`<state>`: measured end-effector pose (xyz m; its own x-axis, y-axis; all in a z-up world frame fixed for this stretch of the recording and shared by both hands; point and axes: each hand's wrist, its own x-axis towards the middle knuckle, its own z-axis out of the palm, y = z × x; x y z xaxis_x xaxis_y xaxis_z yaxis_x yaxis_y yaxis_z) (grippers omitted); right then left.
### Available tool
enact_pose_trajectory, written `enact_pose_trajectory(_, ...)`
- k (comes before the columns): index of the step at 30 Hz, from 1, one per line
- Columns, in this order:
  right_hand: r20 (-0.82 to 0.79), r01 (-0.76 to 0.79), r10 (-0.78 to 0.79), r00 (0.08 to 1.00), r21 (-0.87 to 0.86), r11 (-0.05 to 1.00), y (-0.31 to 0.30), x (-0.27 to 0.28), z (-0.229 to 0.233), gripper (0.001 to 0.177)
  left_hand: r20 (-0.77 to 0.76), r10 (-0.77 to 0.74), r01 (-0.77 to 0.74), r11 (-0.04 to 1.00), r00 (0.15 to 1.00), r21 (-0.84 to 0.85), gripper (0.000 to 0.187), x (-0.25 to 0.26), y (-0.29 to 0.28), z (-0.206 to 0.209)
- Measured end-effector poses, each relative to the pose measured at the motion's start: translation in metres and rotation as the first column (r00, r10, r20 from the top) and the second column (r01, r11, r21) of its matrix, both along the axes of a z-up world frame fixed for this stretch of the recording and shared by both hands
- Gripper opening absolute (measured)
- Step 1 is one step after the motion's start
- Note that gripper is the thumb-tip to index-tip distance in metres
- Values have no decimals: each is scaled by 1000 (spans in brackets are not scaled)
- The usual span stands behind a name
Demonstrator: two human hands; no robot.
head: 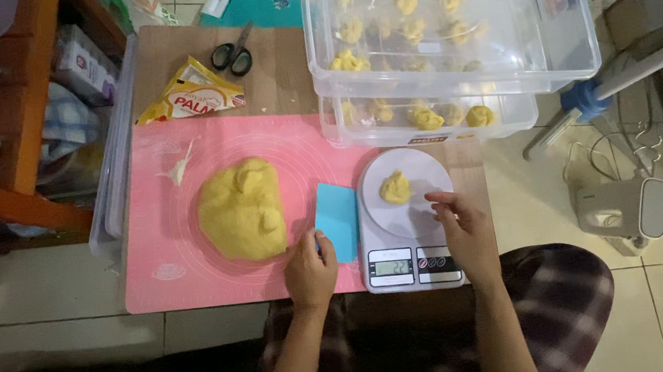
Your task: The person portions a large mass of yellow dough into smaller pieces using a blue scraper and a digital scale. Each piece is weighed and then placed into a clear plastic container.
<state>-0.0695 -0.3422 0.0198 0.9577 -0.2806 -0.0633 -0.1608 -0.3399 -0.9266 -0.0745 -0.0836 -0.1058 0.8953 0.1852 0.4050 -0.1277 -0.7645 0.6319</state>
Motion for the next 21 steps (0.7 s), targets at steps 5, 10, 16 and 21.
enact_pose_trajectory(5, -25, -51, 49, 999, -90, 995, 13, 16, 24, 27, -156, 61, -67, 997, 986, -34, 30, -6, -5, -4)
enact_pose_trajectory(10, 20, -89, 91, 996, -85, 992, 14, 33, 22, 30, -260, 11, -58, 983, 965, -174, 40, -8, -5, -4)
enact_pose_trajectory(16, 27, -117, 119, 992, -74, 990, 15, 35, 18, 31, -277, -14, -27, 990, 961, -142, 43, -8, -3, 15)
enact_pose_trajectory(21, 37, -135, 138, 990, -90, 987, 14, 35, 12, 28, -251, 35, -56, 995, 967, -78, 43, -10, -6, 5)
